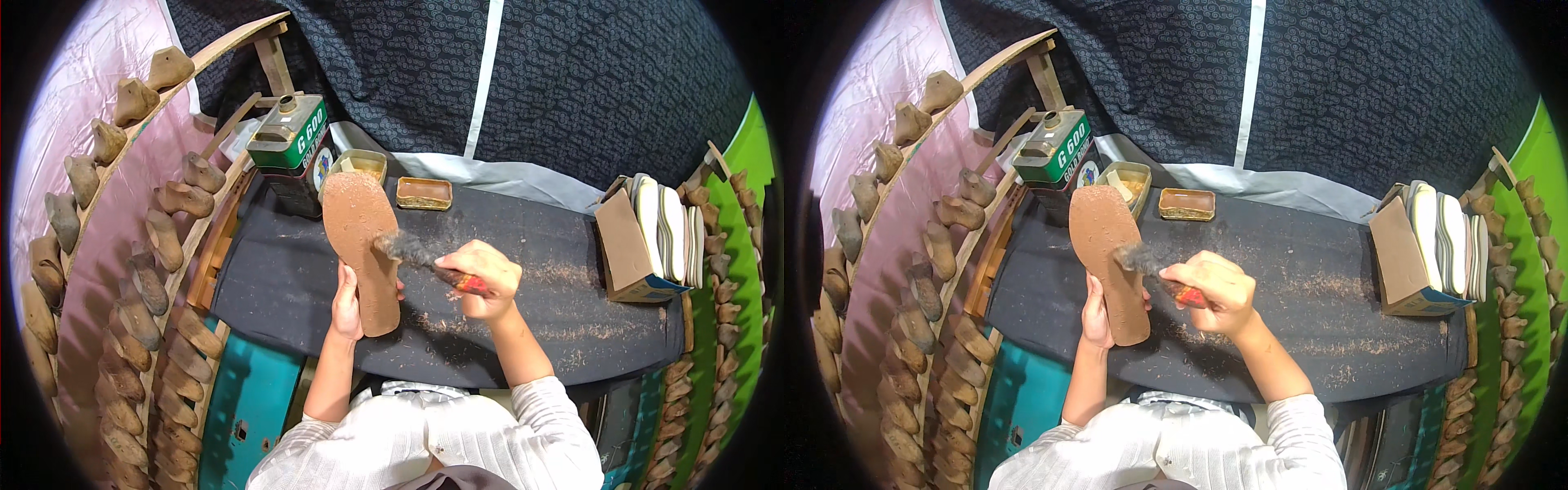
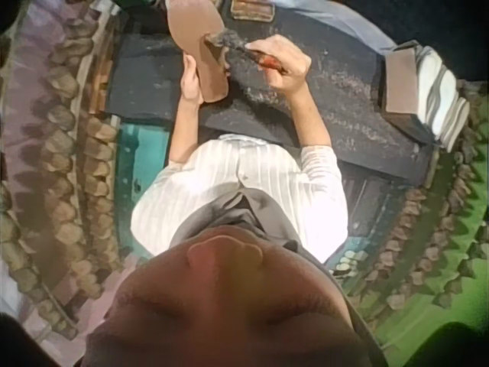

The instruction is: Applying adhesive to the underside of shoe soles using a handheld brush.

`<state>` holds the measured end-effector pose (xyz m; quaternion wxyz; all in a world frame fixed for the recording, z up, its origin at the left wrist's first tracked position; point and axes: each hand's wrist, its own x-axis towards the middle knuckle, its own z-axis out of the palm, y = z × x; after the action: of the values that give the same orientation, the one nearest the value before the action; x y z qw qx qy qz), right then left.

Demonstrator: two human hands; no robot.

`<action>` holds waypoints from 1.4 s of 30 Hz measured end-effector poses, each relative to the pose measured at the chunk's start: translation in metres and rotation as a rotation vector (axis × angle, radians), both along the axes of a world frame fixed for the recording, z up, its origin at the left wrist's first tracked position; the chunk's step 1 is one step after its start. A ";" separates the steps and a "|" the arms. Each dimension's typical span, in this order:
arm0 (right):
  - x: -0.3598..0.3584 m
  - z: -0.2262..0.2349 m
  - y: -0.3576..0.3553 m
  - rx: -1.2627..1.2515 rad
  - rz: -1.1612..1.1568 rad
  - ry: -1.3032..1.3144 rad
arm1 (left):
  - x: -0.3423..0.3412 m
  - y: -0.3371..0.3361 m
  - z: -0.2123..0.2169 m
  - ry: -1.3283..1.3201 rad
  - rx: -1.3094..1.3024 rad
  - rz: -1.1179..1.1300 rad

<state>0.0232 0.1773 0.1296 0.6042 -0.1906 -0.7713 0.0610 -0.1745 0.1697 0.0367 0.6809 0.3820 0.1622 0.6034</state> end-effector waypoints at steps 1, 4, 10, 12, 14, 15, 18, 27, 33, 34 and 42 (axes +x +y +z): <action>0.000 0.002 0.001 -0.007 -0.032 0.021 | 0.001 0.000 0.002 -0.012 0.022 -0.015; -0.005 -0.001 0.005 0.045 -0.079 0.015 | 0.005 0.000 0.007 0.006 0.034 -0.008; -0.008 -0.014 -0.004 0.013 0.038 -0.047 | -0.004 0.008 0.005 -0.031 -0.034 0.135; -0.009 -0.012 -0.004 0.020 0.045 -0.023 | -0.005 0.008 0.005 -0.042 -0.025 0.117; -0.012 -0.011 -0.002 0.028 0.002 0.019 | -0.005 0.008 0.004 -0.052 -0.017 0.101; -0.013 -0.010 -0.001 0.026 0.003 0.020 | -0.004 0.007 0.004 -0.035 0.002 0.085; -0.016 -0.012 0.001 0.062 -0.080 -0.019 | -0.003 0.008 0.004 -0.027 0.019 0.090; -0.019 -0.015 -0.006 -0.082 0.057 0.017 | 0.002 0.011 0.017 -0.029 -0.045 0.278; -0.033 -0.008 0.011 0.082 -0.044 0.000 | 0.006 0.005 0.016 0.113 -0.012 0.248; -0.035 -0.008 0.010 0.085 -0.017 0.007 | 0.006 0.005 0.016 0.135 -0.005 0.252; -0.026 -0.011 0.002 -0.016 0.093 0.091 | 0.000 0.004 0.017 0.086 -0.007 0.244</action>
<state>-0.0029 0.1788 0.1184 0.6336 -0.1565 -0.7505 0.1039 -0.1744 0.1736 0.0534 0.5961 0.3824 0.2387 0.6644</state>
